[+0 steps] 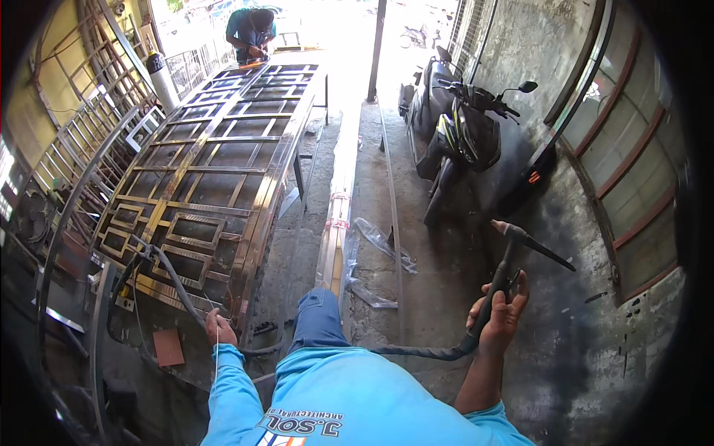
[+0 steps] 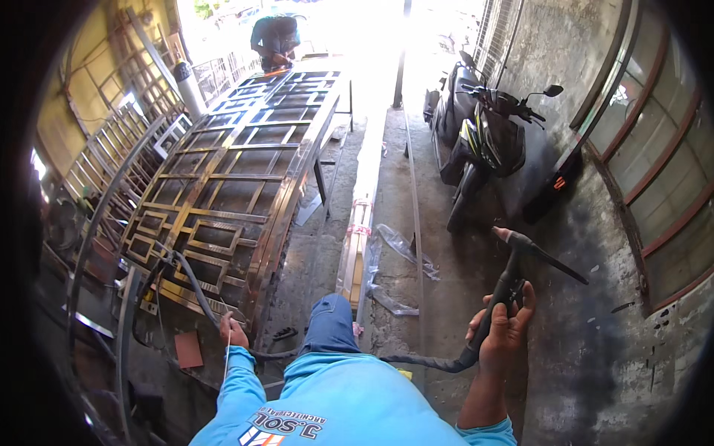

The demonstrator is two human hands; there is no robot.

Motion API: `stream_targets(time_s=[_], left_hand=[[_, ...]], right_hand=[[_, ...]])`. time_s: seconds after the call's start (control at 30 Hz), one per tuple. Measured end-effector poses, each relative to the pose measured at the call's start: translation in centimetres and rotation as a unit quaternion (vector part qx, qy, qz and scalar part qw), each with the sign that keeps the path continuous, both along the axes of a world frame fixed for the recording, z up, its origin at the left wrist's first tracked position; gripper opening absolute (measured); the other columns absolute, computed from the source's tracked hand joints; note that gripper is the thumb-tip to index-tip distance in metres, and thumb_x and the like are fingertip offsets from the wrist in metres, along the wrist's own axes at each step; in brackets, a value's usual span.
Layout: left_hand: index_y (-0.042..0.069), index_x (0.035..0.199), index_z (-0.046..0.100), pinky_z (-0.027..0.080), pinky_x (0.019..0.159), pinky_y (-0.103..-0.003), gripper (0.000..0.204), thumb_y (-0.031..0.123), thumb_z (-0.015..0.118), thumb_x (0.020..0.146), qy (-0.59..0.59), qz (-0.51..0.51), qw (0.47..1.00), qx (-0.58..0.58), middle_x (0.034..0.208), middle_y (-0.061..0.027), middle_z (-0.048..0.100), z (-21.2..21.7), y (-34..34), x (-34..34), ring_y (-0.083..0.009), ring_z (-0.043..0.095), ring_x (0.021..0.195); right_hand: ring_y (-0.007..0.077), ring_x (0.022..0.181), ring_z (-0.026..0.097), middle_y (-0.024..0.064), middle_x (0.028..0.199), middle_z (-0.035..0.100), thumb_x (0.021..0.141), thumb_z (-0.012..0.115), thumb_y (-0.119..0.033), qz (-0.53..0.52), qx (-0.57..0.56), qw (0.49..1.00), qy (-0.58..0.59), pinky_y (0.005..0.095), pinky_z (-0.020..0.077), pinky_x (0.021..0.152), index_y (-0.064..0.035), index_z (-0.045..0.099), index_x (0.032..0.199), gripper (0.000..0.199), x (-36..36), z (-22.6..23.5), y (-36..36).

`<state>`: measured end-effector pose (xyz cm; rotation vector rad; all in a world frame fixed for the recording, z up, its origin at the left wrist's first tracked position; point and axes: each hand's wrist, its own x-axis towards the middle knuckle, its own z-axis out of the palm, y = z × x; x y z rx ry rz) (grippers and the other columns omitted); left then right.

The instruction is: The person welds various joints and sections of a metal frame using a welding torch and a filler rod.

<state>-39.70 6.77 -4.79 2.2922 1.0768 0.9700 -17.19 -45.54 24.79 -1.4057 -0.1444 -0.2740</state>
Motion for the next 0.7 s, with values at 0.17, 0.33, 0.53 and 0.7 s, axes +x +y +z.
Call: stream_targets(time_s=[0.17,0.33,0.53,0.7], left_hand=[[-0.002,0.115,0.067,0.053,0.095,-0.044,0.026,0.006,0.049,0.099,-0.042,-0.029,0.998,0.040,0.114,-0.0228,0.069,3.6,2.6,3.8,-0.0395,0.067,0.108],[-0.002,0.117,0.068,0.054,0.096,-0.041,0.025,0.006,0.049,0.102,-0.086,0.015,0.994,0.067,0.114,-0.0198,0.071,5.3,5.2,9.7,-0.0349,0.068,0.108],[-0.003,0.119,0.066,0.054,0.095,-0.042,0.024,0.006,0.051,0.102,-0.121,-0.021,0.984,0.130,0.115,-0.0204,0.070,4.4,12.2,16.5,-0.0351,0.068,0.107],[-0.004,0.120,0.066,0.054,0.095,-0.041,0.025,0.002,0.050,0.102,-0.122,0.028,0.988,0.088,0.117,-0.0203,0.069,5.7,18.8,23.6,-0.0355,0.067,0.108]], right_hand=[[0.0123,0.061,0.060,0.0131,0.108,0.059,0.108,0.048,-0.023,-0.040,0.029,0.999,-0.010,0.0272,0.0509,0.047,-0.0136,0.021,0.158,0.057,1.5,-1.1,-1.0],[0.0127,0.061,0.061,0.0134,0.107,0.059,0.107,0.050,-0.023,-0.017,0.017,1.000,0.014,0.0275,0.0510,0.046,-0.0129,0.021,0.158,0.059,4.3,-2.1,2.3],[0.0141,0.060,0.061,0.0143,0.108,0.060,0.107,0.053,-0.023,0.060,-0.012,0.998,-0.002,0.0276,0.0512,0.046,-0.0126,0.018,0.159,0.064,13.6,-3.0,11.9],[0.0145,0.061,0.061,0.0148,0.108,0.060,0.107,0.054,-0.023,0.109,-0.057,0.992,-0.016,0.0264,0.0502,0.045,-0.0136,0.019,0.159,0.063,25.5,-3.5,23.0]])
